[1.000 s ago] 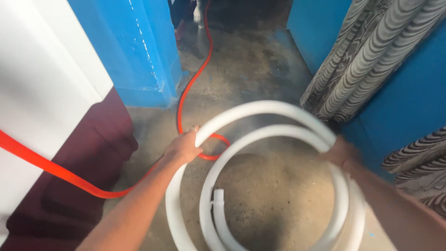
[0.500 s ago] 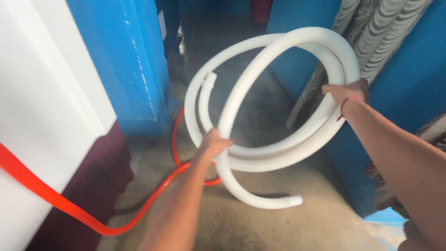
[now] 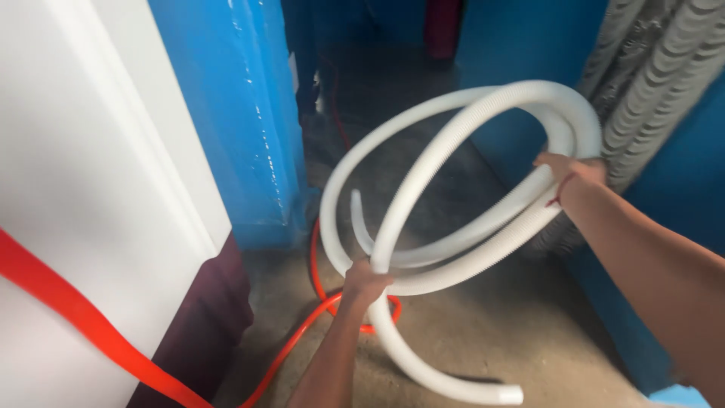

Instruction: Connecting the white plastic drain hose to the outlet of a washing machine.

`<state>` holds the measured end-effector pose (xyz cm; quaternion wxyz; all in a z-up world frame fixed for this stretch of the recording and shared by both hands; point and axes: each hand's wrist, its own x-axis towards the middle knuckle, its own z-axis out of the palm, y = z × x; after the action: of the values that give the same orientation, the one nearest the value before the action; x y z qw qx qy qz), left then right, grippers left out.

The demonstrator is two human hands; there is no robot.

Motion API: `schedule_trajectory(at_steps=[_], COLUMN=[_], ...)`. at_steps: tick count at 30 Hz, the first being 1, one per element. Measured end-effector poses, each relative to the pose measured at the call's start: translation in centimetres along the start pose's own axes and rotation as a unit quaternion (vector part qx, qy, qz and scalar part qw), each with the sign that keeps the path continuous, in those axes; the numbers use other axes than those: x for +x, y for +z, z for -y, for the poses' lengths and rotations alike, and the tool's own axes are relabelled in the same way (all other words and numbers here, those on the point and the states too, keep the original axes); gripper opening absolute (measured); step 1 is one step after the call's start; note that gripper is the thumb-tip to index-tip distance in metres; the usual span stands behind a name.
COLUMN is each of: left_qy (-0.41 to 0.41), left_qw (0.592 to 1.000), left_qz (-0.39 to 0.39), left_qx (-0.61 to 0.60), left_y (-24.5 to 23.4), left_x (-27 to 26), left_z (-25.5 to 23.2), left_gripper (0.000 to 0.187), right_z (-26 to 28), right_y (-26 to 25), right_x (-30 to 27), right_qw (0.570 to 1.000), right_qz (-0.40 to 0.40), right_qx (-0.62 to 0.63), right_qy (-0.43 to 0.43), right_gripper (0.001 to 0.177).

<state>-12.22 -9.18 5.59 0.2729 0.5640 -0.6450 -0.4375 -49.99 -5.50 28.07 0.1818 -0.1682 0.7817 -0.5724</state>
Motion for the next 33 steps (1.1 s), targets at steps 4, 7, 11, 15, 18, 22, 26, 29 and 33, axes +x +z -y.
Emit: schedule_trajectory(at_steps=[4, 7, 11, 15, 18, 22, 26, 29, 33], left_qy=[0.007, -0.116, -0.103, -0.187, -0.155, -0.207, -0.113, -0.123, -0.142], left_qw=[0.998, 0.991, 0.991, 0.974, 0.978, 0.978, 0.979, 0.971, 0.947], left_qz=[-0.068, -0.055, -0.014, 0.119, 0.111, -0.016, -0.17, -0.195, -0.221], left_qx=[-0.005, 0.039, 0.082, -0.051, -0.079, -0.035, -0.021, -0.063, -0.183], left_y=[-2.0, -2.9, -2.1, -2.9, -2.0, -1.1, -0.5, -0.1, 0.6], left_x=[-0.2, 0.3, 3.7, 3.5, 6.4, 9.6, 14.1, 16.7, 23.6], left_z=[1.5, 1.4, 5.1, 3.4, 3.8, 4.6, 4.6, 1.8, 0.1], left_gripper=[0.052, 0.058, 0.057, 0.052, 0.052, 0.053, 0.068, 0.07, 0.074], right_z=[-6.4, -6.0, -6.4, -5.3, -5.1, -8.1, -8.0, -11.0, -4.8], right_y=[4.3, 6.3, 10.9, 15.0, 18.2, 22.2, 25.1, 30.4, 26.2], right_x=[20.6, 21.2, 24.5, 18.6, 20.1, 21.1, 20.5, 22.2, 10.3], right_qw=[0.985, 0.991, 0.992, 0.992, 0.998, 0.997, 0.971, 0.92, 0.735], right_qz=[0.132, 0.103, 0.095, -0.046, -0.015, 0.032, 0.099, 0.246, 0.62], right_qx=[-0.108, -0.028, 0.009, 0.092, 0.067, 0.011, -0.188, -0.193, -0.186], right_qy=[0.022, 0.078, 0.086, 0.07, 0.007, -0.075, -0.106, -0.235, -0.204], right_gripper=[0.059, 0.066, 0.059, 0.086, 0.078, 0.069, 0.094, 0.09, 0.061])
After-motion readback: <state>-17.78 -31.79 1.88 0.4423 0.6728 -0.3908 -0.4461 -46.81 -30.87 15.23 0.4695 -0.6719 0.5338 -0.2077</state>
